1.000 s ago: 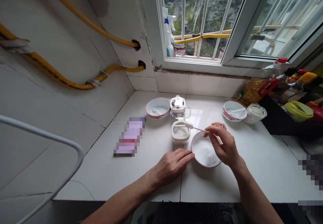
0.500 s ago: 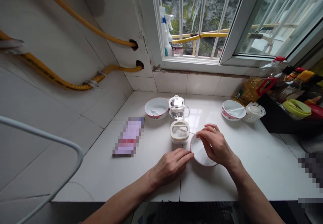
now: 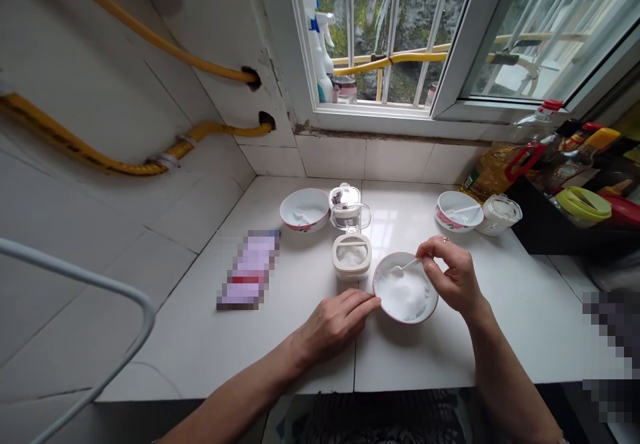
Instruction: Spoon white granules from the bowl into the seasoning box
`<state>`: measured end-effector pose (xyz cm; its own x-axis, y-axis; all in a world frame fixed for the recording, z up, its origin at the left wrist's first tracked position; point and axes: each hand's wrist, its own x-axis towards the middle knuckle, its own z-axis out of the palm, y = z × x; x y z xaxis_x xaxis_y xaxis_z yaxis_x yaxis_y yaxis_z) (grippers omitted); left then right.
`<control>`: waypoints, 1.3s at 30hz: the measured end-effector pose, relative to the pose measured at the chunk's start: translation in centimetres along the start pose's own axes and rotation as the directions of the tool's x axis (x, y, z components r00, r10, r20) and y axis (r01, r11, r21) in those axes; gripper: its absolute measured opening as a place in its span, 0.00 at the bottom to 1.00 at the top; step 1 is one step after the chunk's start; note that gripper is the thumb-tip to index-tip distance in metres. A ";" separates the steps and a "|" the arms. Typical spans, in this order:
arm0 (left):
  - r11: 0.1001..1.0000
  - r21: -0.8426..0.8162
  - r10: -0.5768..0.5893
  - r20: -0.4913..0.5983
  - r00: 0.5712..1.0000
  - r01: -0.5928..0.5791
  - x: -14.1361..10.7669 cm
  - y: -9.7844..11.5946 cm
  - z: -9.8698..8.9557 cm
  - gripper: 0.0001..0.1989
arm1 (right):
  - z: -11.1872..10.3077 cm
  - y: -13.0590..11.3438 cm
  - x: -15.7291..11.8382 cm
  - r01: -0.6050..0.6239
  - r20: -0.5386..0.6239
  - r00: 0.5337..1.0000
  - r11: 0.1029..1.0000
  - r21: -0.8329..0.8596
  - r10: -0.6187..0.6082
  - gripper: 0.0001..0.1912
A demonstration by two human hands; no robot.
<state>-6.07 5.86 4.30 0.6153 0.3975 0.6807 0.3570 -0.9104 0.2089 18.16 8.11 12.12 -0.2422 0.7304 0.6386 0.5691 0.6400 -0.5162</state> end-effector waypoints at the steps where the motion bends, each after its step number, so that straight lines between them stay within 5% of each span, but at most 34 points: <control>1: 1.000 -0.002 -0.001 -0.001 1.000 0.001 0.0 0.0 0.0 0.16 | -0.1 0.1 0.1 0.035 0.036 0.999 0.999 -0.035 -0.034 0.10; 7: 1.000 0.002 -0.012 -0.003 1.000 0.012 0.0 0.1 0.0 0.16 | 1.2 0.0 -0.1 0.077 0.269 0.962 0.994 -0.081 -0.053 0.10; 14: 1.000 -0.010 -0.004 -0.008 1.000 0.004 0.1 0.1 -0.1 0.15 | 0.7 -0.1 0.1 -0.137 0.156 0.978 0.990 -0.024 0.139 0.10; 23: 1.000 -0.008 0.001 -0.008 1.000 -0.001 0.2 0.1 -0.2 0.14 | 0.7 0.3 0.2 -0.375 0.108 0.924 0.925 0.055 0.368 0.09; 39: 1.000 -0.007 -0.008 0.005 1.000 0.008 0.1 0.1 -0.1 0.16 | 1.0 0.7 0.0 -0.299 0.097 0.949 0.954 -0.035 0.301 0.10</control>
<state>-6.10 5.80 4.45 0.6161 0.4049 0.6756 0.3566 -0.9082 0.2190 17.72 8.81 11.19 -0.1344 0.9086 0.3954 0.6427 0.3836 -0.6632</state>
